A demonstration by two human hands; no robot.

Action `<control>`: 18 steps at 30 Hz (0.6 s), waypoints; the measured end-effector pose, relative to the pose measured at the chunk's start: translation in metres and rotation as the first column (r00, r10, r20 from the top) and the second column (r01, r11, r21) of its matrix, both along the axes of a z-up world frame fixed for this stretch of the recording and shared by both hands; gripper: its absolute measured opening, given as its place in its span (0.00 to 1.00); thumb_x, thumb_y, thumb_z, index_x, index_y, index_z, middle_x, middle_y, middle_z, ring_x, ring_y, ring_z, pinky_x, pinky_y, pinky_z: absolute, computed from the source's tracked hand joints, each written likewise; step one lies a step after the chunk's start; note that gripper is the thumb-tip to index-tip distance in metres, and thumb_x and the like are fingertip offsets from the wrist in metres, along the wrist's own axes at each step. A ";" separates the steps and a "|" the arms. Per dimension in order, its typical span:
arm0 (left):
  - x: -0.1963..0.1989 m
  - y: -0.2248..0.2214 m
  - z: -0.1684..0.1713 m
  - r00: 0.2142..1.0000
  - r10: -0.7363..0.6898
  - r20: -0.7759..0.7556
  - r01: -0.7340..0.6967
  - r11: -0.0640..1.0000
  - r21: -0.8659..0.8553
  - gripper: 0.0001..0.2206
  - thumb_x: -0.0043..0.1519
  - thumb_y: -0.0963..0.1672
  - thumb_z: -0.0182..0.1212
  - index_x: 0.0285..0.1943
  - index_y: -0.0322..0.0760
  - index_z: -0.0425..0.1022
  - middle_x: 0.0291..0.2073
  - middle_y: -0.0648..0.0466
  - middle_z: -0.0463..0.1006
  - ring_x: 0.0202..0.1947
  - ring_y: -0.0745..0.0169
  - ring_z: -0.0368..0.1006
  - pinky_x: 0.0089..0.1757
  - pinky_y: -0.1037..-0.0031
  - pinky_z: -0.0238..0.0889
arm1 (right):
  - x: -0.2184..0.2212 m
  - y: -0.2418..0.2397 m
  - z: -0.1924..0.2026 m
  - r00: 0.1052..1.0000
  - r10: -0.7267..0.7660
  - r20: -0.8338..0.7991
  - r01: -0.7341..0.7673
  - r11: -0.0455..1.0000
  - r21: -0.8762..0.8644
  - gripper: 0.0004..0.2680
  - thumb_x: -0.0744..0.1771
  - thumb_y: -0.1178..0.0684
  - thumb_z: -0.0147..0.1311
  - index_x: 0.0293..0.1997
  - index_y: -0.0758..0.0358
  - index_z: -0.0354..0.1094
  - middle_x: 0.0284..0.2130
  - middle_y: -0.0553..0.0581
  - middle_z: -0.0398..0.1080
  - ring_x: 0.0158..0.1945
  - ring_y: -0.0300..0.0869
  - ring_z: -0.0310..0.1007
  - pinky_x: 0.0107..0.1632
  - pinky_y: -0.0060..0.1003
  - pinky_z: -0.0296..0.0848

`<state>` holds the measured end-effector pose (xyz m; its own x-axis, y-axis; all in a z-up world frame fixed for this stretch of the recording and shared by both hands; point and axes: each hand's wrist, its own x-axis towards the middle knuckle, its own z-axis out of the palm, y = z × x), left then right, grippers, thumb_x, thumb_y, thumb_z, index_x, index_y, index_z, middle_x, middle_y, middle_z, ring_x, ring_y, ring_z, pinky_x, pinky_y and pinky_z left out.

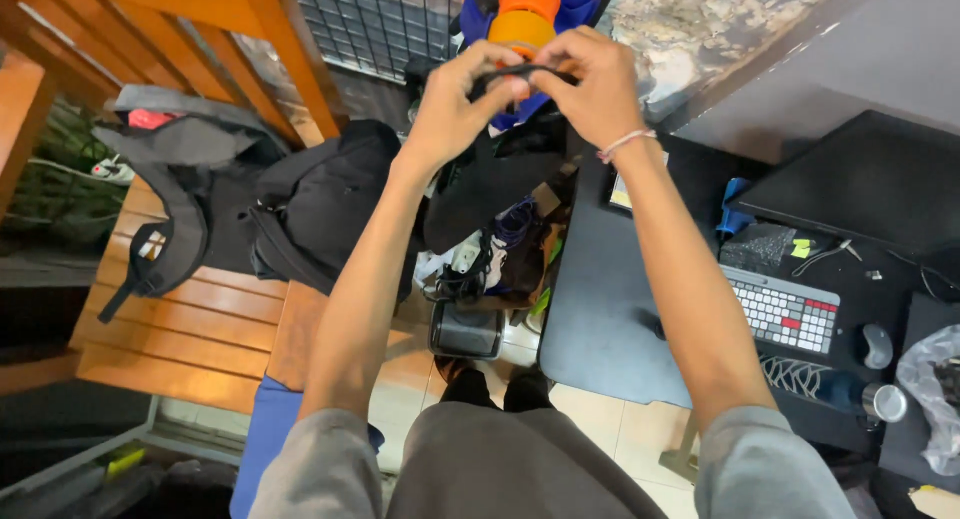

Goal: Cleaning a computer keyboard with a brush, repositioning a PC case, and organizing cables on a workbench.

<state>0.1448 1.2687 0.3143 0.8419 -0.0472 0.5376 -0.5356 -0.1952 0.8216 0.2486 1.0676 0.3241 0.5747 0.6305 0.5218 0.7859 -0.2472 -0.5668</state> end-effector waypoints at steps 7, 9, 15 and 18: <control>0.036 0.003 -0.038 0.888 0.404 0.221 -0.445 0.874 0.192 0.07 0.74 0.43 0.59 0.43 0.36 0.76 0.36 0.53 0.82 0.36 0.57 0.78 0.37 0.69 0.67 | 0.017 0.035 -0.035 0.968 -0.085 0.238 0.061 0.992 0.107 0.03 0.70 0.62 0.66 0.46 0.69 0.83 0.37 0.61 0.77 0.41 0.49 0.78 0.44 0.42 0.77; 0.034 -0.001 -0.036 0.850 0.474 0.230 -0.508 0.853 0.121 0.06 0.74 0.42 0.55 0.44 0.38 0.73 0.35 0.56 0.81 0.32 0.62 0.76 0.35 0.72 0.65 | 0.017 0.042 -0.038 0.946 -0.110 0.305 0.073 0.989 0.131 0.03 0.72 0.62 0.60 0.46 0.70 0.80 0.38 0.61 0.75 0.40 0.49 0.78 0.43 0.42 0.78; 0.043 0.000 -0.043 0.832 0.504 0.231 -0.544 0.822 0.167 0.10 0.75 0.46 0.55 0.39 0.42 0.72 0.25 0.60 0.71 0.20 0.67 0.61 0.26 0.72 0.51 | 0.018 0.043 -0.033 0.956 -0.123 0.265 0.115 0.992 0.045 0.05 0.72 0.61 0.56 0.42 0.68 0.79 0.37 0.59 0.74 0.40 0.49 0.77 0.44 0.42 0.78; 0.031 -0.006 -0.051 0.885 0.437 0.161 -0.464 0.854 0.237 0.09 0.74 0.45 0.56 0.41 0.39 0.73 0.35 0.55 0.80 0.34 0.55 0.77 0.33 0.67 0.65 | 0.012 0.031 -0.046 0.914 -0.184 0.361 0.210 0.977 -0.034 0.04 0.71 0.60 0.56 0.41 0.66 0.78 0.35 0.58 0.72 0.38 0.50 0.71 0.38 0.43 0.71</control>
